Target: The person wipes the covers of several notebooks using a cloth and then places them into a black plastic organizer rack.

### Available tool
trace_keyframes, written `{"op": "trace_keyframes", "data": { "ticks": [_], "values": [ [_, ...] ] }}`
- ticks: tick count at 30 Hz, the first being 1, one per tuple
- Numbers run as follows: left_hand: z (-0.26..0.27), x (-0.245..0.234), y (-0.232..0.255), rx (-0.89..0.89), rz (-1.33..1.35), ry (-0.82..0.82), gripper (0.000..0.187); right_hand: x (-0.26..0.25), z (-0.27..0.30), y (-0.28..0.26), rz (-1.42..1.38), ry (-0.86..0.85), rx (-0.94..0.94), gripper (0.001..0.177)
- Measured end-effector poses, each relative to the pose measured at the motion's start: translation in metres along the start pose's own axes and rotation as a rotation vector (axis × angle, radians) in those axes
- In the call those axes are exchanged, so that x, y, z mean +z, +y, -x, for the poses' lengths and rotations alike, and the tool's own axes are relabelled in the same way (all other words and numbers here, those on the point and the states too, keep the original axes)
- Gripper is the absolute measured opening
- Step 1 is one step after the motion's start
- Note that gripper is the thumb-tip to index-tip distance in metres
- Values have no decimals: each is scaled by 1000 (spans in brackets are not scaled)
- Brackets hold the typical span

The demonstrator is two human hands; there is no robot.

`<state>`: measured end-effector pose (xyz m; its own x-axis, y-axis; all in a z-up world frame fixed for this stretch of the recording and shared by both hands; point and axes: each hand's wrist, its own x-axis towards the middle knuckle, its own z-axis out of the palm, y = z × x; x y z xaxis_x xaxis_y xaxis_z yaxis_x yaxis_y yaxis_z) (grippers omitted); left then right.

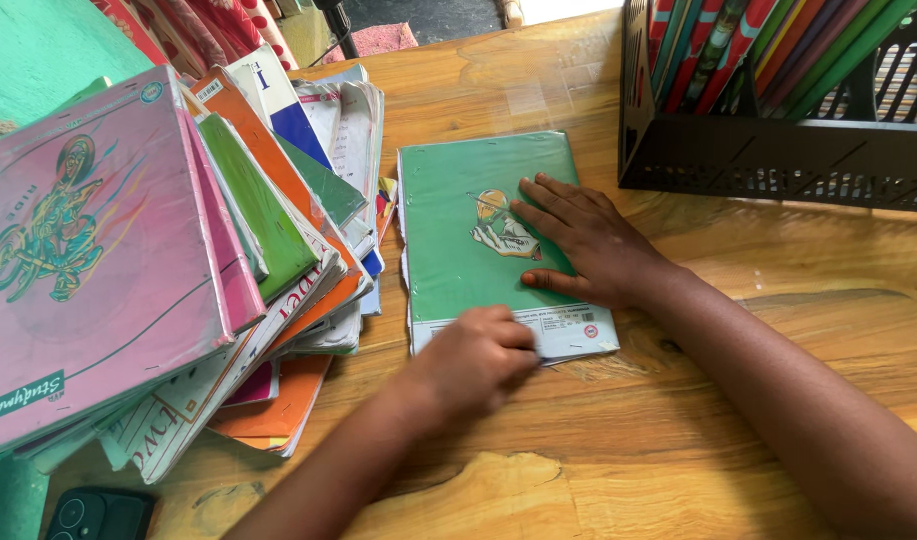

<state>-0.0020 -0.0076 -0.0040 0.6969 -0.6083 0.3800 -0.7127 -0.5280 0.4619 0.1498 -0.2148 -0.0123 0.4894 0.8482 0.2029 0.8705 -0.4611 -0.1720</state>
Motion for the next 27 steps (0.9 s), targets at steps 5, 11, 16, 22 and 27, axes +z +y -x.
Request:
{"op": "trace_keyframes", "data": {
  "ticks": [5,11,16,22,27],
  "values": [
    [6,-7,-1,-56,77,28,11,1,-1,0,13,2,13,85],
    [-10,19,20,95,-86,137,21,1,0,-1,14,-5,25,85],
    [2,-6,5,-148,-93,-114,10,5,-2,-2,50,-6,48,85],
    [11,-24,-1,-114,26,11,14,6,-2,-3,54,12,53,83],
    [-5,4,12,49,32,105,26,7,-3,-5,64,34,48,82]
  ]
}}
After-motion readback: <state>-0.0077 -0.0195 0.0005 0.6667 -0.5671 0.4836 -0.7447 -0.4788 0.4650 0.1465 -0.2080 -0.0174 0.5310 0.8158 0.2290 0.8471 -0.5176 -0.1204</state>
